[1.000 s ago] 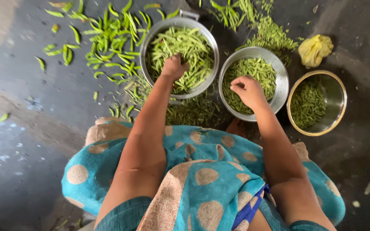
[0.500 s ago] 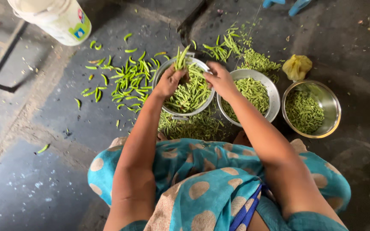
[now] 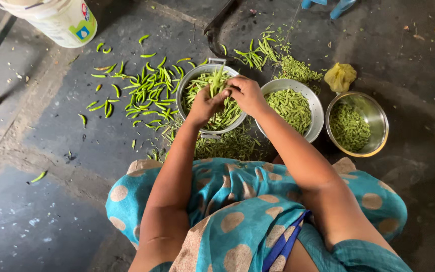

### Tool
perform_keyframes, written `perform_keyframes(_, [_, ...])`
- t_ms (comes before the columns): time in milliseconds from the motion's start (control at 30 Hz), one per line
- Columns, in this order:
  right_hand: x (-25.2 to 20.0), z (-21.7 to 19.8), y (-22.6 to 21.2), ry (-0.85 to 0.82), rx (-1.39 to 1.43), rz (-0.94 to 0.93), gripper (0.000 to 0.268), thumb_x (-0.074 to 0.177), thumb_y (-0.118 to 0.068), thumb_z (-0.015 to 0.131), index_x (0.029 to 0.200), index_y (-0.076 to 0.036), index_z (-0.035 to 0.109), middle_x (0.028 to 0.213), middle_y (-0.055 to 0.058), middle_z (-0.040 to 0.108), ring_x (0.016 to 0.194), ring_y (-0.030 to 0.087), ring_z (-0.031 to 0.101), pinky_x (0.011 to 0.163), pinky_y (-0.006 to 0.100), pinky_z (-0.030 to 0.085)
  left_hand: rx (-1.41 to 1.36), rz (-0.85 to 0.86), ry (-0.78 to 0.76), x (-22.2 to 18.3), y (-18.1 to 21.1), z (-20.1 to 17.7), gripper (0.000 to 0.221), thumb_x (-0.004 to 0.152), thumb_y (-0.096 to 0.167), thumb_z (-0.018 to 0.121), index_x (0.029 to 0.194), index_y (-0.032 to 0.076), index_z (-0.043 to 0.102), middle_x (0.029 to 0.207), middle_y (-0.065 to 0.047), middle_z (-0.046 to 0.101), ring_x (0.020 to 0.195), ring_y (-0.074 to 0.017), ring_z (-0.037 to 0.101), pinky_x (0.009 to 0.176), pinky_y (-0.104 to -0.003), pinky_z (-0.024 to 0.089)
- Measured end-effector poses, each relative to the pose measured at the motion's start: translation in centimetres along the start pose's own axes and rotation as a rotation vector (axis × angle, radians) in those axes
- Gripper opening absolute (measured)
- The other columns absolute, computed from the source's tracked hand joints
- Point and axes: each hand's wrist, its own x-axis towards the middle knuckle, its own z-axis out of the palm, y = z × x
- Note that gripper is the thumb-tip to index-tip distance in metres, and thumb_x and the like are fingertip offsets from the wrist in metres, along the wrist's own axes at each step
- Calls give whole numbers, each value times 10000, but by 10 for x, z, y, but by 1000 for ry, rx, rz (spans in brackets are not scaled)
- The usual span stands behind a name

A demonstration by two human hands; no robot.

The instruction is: The person sits on the floor and trims the ends off green beans by hand, placing the trimmed beans into a metal bowl and discarding the ends onto the floor. The person handles the beans one at a time, snapping off the tips and sorting them into separate piles.

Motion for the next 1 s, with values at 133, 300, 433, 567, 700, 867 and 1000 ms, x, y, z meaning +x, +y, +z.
perform_keyframes(133, [-4,12,-2,45,-78,123,92,952,-59,709,985,16,669,944,140,691,756,220,676,662,361,528,318,29,177,4,4,9,494,908,425,739,1145,13,607,688,-14,670,568,-107,633,532,-275,515])
perform_keyframes(300, [12,8,14,-106,37,354,144,955,-114,708,1041,1,705,880,112,676,732,185,632,663,339,497,345,-79,90,13,-3,-4,428,943,452,708,1012,35,648,658,-24,631,563,-108,564,522,-296,467])
perform_keyframes(433, [7,18,40,-180,290,360,167,900,-98,715,1019,16,741,906,50,684,772,126,624,687,303,518,140,-239,-146,13,-18,-27,432,944,463,724,961,42,627,659,-5,547,555,-119,481,494,-319,390])
perform_keyframes(567, [-2,22,61,-127,190,222,186,909,-49,663,1068,6,742,986,58,745,867,119,669,767,287,545,245,-254,-161,18,-22,-21,439,949,460,703,932,29,624,655,-20,581,563,-123,519,497,-327,436])
perform_keyframes(700, [-10,26,75,-162,780,522,321,921,-62,591,1232,-28,666,1085,37,713,911,129,669,769,300,564,288,-316,-224,23,-14,-18,435,944,464,678,981,31,653,646,-22,592,546,-131,509,495,-326,427])
perform_keyframes(867, [-12,33,63,-11,928,613,289,916,-21,572,1186,19,667,1062,70,706,899,164,677,796,320,575,319,-303,-275,23,-4,-18,431,933,460,684,1025,39,670,650,-11,601,551,-124,521,503,-317,425])
perform_keyframes(1000, [-9,17,48,113,676,676,149,961,-50,630,1051,54,687,929,97,720,824,166,672,795,274,556,299,-402,-304,21,-11,-24,394,896,437,719,1061,83,671,678,4,605,582,-112,533,524,-306,447])
